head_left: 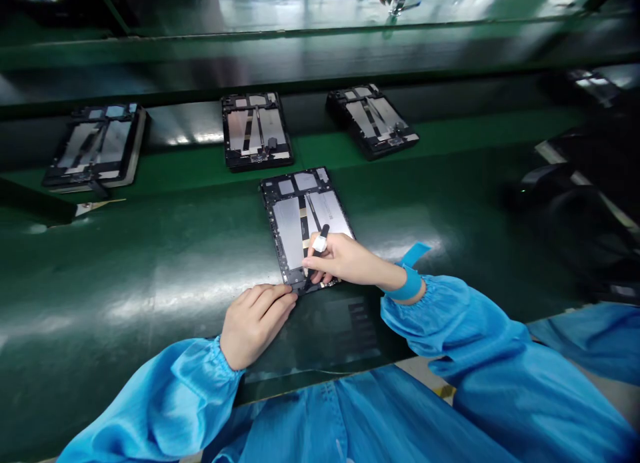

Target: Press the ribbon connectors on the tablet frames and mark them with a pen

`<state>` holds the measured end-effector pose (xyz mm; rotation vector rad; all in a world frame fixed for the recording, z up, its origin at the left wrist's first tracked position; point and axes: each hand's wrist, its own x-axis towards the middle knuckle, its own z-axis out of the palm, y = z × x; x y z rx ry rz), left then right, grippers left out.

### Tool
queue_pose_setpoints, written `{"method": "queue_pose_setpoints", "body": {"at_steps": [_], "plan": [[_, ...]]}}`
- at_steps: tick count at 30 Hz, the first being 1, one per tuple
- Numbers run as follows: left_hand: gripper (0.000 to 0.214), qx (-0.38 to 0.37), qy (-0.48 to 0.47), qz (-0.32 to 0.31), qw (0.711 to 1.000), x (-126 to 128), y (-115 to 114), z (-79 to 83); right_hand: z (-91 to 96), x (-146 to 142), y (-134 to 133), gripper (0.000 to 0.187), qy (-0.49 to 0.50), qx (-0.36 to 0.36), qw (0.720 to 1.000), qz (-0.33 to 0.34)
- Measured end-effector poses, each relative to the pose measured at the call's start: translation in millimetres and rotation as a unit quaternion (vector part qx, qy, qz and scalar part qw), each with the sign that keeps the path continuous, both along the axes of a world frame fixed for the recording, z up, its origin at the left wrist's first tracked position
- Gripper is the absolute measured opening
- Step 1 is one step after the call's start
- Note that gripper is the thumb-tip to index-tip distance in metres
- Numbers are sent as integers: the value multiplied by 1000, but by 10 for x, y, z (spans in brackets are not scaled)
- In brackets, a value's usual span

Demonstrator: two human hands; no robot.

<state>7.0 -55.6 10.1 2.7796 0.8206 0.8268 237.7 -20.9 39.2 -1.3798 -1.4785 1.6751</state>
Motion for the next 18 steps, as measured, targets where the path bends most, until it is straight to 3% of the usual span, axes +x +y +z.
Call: {"method": "queue_pose_setpoints", "body": {"at_steps": [7,12,18], "plan": [[19,3,8,2,1000,-13,-9,3,-5,7,-11,15,-3,-1,1000,-2],[32,57,85,-19,995,-52,-17,55,17,-12,-4,17,-7,0,1000,-8],[34,66,119,-34,990,-58,31,77,35,151,-105,19,-11,39,997,-66]]}}
